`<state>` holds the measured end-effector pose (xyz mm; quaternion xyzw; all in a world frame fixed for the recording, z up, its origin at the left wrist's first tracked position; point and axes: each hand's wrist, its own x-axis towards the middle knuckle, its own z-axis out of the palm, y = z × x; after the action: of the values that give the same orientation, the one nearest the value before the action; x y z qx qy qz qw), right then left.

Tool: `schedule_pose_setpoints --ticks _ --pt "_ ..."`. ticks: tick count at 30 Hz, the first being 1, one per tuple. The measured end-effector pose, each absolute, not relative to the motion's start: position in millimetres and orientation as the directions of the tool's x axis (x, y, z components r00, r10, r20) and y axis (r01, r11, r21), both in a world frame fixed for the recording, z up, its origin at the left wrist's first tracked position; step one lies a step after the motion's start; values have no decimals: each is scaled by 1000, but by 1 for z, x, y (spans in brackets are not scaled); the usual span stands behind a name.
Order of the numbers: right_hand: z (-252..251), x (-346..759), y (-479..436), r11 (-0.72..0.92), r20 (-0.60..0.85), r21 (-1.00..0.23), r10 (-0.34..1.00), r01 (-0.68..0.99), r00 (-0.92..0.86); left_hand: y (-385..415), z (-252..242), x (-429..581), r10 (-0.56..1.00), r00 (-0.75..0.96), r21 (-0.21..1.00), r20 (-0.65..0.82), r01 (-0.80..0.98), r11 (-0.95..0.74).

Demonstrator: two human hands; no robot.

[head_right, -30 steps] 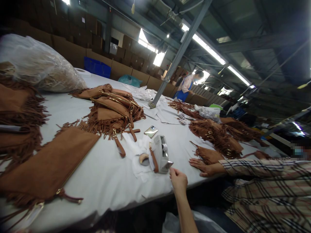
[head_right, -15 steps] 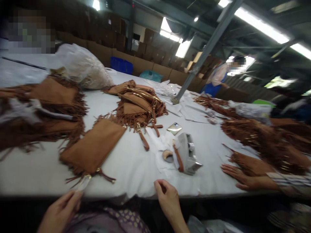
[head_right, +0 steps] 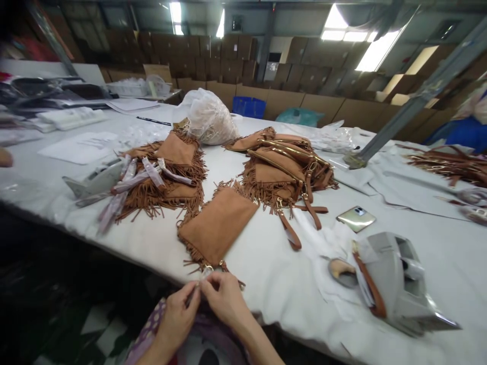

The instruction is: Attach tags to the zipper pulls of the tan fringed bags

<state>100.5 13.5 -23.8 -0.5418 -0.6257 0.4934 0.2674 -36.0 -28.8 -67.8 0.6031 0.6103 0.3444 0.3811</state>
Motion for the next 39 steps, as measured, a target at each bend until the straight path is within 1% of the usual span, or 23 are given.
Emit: schedule_pose_setpoints --ticks 3,8,12,16,20,22,26,28,30,32,36,37,39 --pt "-32 96 18 -109 -232 -863 953 493 -196 -29 -72 -36 1000 11 858 -3 513 -3" --pt "-33 97 21 -157 -301 -812 938 562 -172 -30 -77 -37 999 17 844 36 535 -39" --pt "-27 99 23 -217 -373 -783 914 584 -160 -32 -72 -36 999 7 851 51 523 -47" --pt "-25 97 20 -297 -438 -759 891 579 -117 -33 -67 -33 999 4 875 32 484 -30" --pt "-25 94 14 -381 -470 -752 882 538 -32 -33 -73 -28 999 -35 897 30 443 -12" --pt "-26 94 11 -415 -481 -760 877 499 -4 -32 -77 -28 1000 -18 904 25 427 -15" --pt "-30 94 9 -472 -499 -789 866 394 37 -32 -76 -30 1000 1 913 -5 407 5" --pt "-33 95 8 -492 -515 -810 857 318 13 -32 -73 -30 1000 -4 919 -24 393 24" --pt "-37 96 8 -489 -520 -836 851 250 -73 -33 -70 -29 999 19 922 -42 386 32" --pt "-41 95 7 -451 -485 -866 863 217 -143 -34 -68 -29 998 9 916 -58 399 50" --pt "-50 90 5 -371 -403 -891 912 262 -81 -36 -66 -34 987 -139 904 -84 405 134" --pt "-52 89 5 -355 -387 -895 919 270 -74 -36 -65 -36 985 -154 902 -82 408 139" --pt "-55 89 5 -327 -361 -904 929 274 -84 -34 -62 -39 989 -125 900 -80 416 126"
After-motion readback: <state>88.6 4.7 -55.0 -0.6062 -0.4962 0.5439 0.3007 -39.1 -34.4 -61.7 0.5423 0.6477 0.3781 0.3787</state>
